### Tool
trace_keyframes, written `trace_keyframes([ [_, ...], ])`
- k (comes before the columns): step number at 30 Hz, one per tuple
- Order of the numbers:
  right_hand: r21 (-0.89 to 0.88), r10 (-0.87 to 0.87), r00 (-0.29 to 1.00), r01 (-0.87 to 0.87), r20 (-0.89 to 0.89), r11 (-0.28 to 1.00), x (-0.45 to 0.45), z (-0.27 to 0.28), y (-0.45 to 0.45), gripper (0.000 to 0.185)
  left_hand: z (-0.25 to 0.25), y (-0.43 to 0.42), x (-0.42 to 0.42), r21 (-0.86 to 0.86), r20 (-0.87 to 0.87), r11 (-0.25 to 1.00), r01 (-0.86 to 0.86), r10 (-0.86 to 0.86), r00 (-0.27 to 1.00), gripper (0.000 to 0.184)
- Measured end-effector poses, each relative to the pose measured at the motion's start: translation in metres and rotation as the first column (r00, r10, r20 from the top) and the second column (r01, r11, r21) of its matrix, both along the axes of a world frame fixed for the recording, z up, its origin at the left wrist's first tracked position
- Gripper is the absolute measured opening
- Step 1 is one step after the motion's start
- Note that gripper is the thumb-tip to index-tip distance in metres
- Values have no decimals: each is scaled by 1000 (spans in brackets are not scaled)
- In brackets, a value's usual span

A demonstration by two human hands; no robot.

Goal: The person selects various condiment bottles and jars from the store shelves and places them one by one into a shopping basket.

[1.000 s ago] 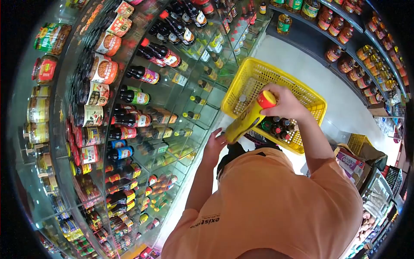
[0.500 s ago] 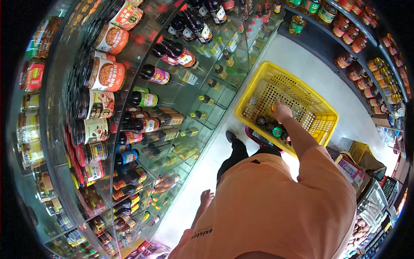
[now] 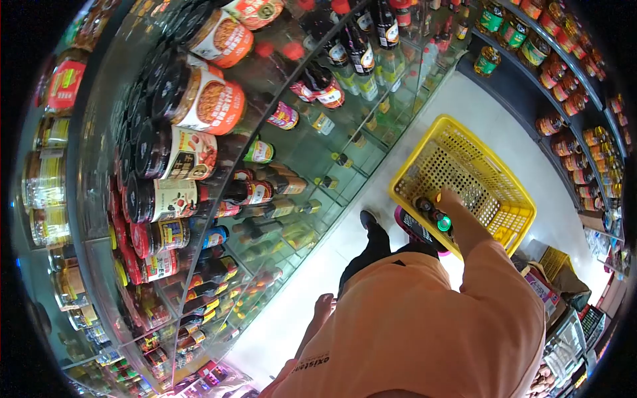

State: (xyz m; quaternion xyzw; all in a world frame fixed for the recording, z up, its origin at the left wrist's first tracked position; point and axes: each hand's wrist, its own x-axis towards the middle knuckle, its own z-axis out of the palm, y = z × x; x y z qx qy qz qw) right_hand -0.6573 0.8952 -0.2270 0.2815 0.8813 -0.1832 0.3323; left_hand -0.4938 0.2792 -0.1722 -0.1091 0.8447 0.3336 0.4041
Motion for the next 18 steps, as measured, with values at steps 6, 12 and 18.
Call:
trace_keyframes([
  [6, -78, -42, 864, 4, -502, 997, -98, 102, 34, 37, -4, 11, -43, 162, 162, 839, -519, 496, 853, 32],
  [12, -323, -262, 288, -187, -921, 928, -236, 326, -9, 37, -68, -33, -41, 175, -107, 983, 48, -29, 994, 33],
  [18, -168, -171, 7, -228, -985, 959, -336, 331, -32, 58, 2, 5, -68, 179, 18, 907, -381, 384, 923, 33],
])
